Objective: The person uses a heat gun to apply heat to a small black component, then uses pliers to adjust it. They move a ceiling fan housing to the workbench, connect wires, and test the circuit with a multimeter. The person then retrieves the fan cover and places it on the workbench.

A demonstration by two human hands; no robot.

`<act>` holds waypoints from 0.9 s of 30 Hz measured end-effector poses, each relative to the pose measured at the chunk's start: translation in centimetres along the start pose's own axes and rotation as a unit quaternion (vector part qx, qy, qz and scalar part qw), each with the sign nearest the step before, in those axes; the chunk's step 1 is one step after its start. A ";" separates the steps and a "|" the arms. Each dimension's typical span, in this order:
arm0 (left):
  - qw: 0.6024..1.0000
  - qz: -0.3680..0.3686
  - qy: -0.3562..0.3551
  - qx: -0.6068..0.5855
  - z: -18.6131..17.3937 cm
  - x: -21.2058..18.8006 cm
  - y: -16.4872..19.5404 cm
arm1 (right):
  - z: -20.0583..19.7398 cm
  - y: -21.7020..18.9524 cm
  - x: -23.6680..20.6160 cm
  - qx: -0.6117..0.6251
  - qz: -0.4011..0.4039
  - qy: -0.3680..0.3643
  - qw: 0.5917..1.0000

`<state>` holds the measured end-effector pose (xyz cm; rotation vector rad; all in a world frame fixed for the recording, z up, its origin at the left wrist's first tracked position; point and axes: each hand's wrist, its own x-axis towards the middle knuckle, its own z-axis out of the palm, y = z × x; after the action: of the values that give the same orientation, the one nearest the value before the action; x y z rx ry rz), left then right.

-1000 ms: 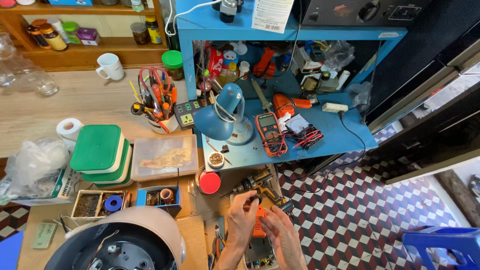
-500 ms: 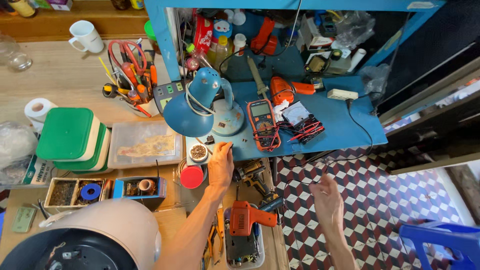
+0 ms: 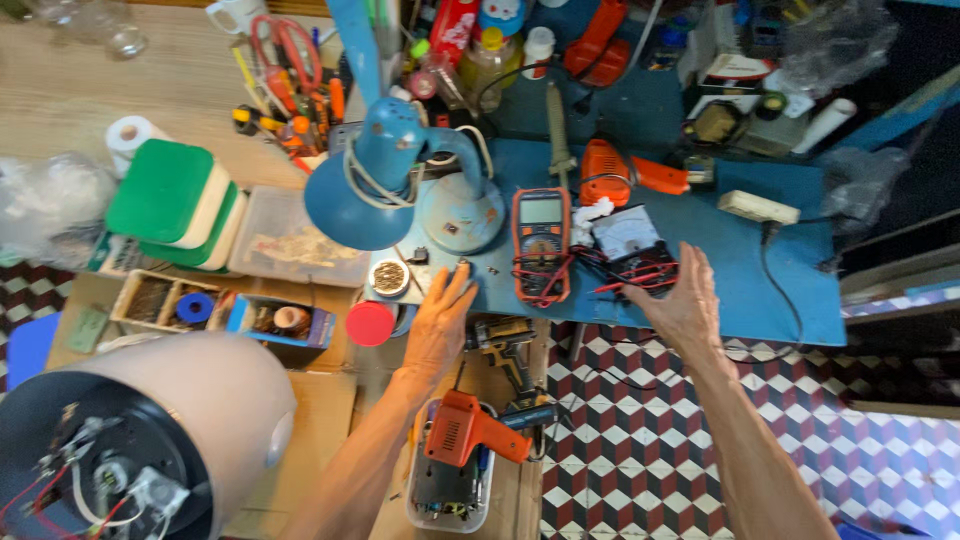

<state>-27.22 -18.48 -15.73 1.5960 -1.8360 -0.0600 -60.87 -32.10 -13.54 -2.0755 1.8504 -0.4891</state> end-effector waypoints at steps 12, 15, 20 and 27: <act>0.960 -0.251 0.048 -0.112 -3.5 -5.5 9.1 | 0.2 -1.9 2.9 -0.122 0.000 -0.128 0.984; 0.908 -0.381 0.012 -0.176 -3.4 -5.7 10.0 | -0.2 -1.1 2.9 -0.107 -0.002 -0.141 0.984; 0.913 -0.345 0.033 -0.215 -3.3 -5.5 11.5 | 1.1 -1.8 2.9 -0.103 0.049 -0.116 0.987; 0.891 -0.316 0.014 -0.326 -3.8 -3.4 15.3 | -2.8 -0.1 2.1 -0.031 0.101 -0.077 0.991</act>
<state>-38.34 -10.23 -7.37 1.5853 -1.0196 -0.8483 -61.84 -34.19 -10.94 -1.8780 1.9778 -0.2162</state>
